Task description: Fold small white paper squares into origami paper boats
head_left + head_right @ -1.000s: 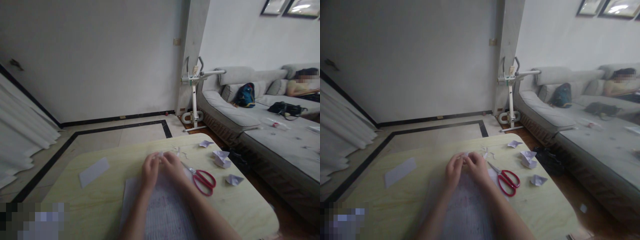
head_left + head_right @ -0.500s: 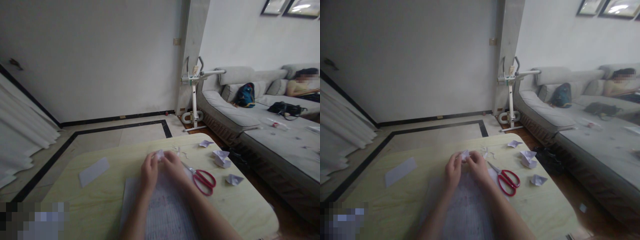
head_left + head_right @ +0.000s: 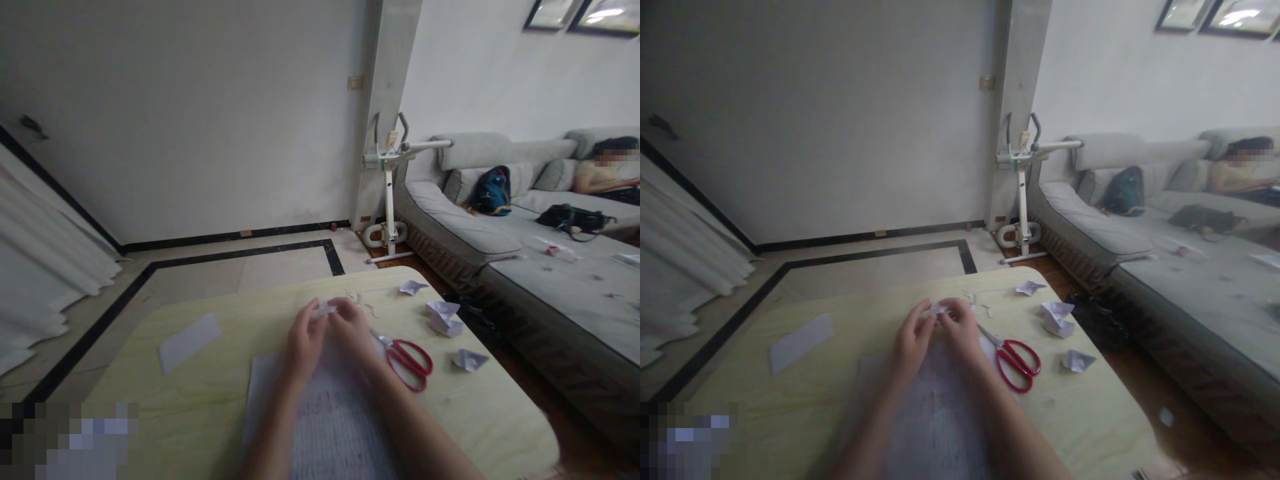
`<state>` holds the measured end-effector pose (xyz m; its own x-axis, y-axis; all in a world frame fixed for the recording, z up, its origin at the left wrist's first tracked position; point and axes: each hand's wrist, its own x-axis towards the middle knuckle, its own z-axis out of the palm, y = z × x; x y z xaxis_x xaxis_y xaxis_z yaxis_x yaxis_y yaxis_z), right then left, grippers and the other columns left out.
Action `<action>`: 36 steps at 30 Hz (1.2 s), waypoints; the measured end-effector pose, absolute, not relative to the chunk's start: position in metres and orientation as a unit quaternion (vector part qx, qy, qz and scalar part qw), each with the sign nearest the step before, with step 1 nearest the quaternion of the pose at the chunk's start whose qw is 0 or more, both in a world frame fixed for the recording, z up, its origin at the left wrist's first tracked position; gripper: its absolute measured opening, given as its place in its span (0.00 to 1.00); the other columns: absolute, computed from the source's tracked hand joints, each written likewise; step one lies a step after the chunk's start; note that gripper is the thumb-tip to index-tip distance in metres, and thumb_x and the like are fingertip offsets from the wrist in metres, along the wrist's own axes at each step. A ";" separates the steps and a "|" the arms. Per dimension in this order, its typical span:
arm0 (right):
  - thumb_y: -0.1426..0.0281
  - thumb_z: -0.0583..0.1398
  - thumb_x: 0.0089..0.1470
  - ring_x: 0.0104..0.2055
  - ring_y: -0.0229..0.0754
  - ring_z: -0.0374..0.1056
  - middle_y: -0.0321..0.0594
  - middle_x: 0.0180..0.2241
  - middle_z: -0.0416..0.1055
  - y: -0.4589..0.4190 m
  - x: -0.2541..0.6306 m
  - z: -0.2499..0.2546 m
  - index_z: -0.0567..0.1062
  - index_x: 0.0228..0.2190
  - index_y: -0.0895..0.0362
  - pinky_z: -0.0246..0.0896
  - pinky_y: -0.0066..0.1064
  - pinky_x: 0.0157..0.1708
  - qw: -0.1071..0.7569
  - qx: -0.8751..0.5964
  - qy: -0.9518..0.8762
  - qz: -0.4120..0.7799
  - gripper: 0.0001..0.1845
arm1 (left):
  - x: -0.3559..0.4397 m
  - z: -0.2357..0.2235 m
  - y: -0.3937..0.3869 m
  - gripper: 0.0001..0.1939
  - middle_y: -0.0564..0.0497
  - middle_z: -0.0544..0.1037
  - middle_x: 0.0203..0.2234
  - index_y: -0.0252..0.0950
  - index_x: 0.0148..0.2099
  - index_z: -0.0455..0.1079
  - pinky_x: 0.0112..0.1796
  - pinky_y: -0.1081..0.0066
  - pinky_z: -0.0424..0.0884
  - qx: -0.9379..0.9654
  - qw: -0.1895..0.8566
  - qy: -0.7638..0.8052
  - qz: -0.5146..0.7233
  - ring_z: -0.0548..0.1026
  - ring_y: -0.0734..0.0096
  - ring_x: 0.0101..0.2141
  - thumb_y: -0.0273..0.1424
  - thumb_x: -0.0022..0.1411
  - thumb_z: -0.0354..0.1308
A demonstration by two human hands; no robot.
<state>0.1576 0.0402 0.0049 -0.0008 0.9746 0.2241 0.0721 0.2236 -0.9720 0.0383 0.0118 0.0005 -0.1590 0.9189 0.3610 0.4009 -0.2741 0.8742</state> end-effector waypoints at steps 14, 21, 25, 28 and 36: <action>0.76 0.57 0.42 0.28 0.38 0.65 0.36 0.26 0.69 0.036 0.157 0.010 0.71 0.29 0.58 0.60 0.28 0.28 0.520 -0.444 -0.548 0.482 0.08 | 0.028 0.010 0.015 0.09 0.50 0.77 0.29 0.33 0.37 0.71 0.31 0.73 0.70 0.481 0.389 0.536 0.575 0.75 0.70 0.30 0.31 0.54 0.54; 0.73 0.60 0.43 0.28 0.37 0.65 0.34 0.25 0.69 0.037 0.159 0.010 0.71 0.28 0.58 0.60 0.27 0.29 0.527 -0.406 -0.560 0.494 0.05 | 0.025 0.013 0.014 0.09 0.52 0.76 0.26 0.33 0.34 0.71 0.29 0.75 0.68 0.442 0.421 0.536 0.582 0.73 0.73 0.26 0.32 0.51 0.56; 0.71 0.62 0.44 0.29 0.38 0.67 0.36 0.25 0.72 0.037 0.161 0.012 0.74 0.26 0.58 0.61 0.28 0.30 0.502 -0.421 -0.585 0.477 0.03 | 0.023 0.012 0.014 0.07 0.55 0.74 0.24 0.34 0.33 0.70 0.28 0.77 0.66 0.422 0.431 0.534 0.593 0.71 0.75 0.25 0.32 0.51 0.56; 0.71 0.62 0.44 0.28 0.39 0.69 0.37 0.24 0.73 0.037 0.163 0.016 0.75 0.25 0.58 0.62 0.28 0.30 0.488 -0.441 -0.592 0.466 0.03 | 0.023 0.014 0.014 0.09 0.54 0.74 0.26 0.34 0.35 0.70 0.29 0.76 0.67 0.450 0.454 0.515 0.571 0.72 0.75 0.26 0.33 0.52 0.57; 0.66 0.63 0.47 0.30 0.39 0.69 0.38 0.26 0.75 0.042 0.175 0.018 0.78 0.26 0.58 0.62 0.28 0.32 0.455 -0.403 -0.652 0.454 0.07 | 0.016 0.017 0.016 0.12 0.49 0.78 0.28 0.33 0.35 0.74 0.34 0.72 0.69 0.498 0.466 0.516 0.519 0.74 0.68 0.30 0.36 0.49 0.61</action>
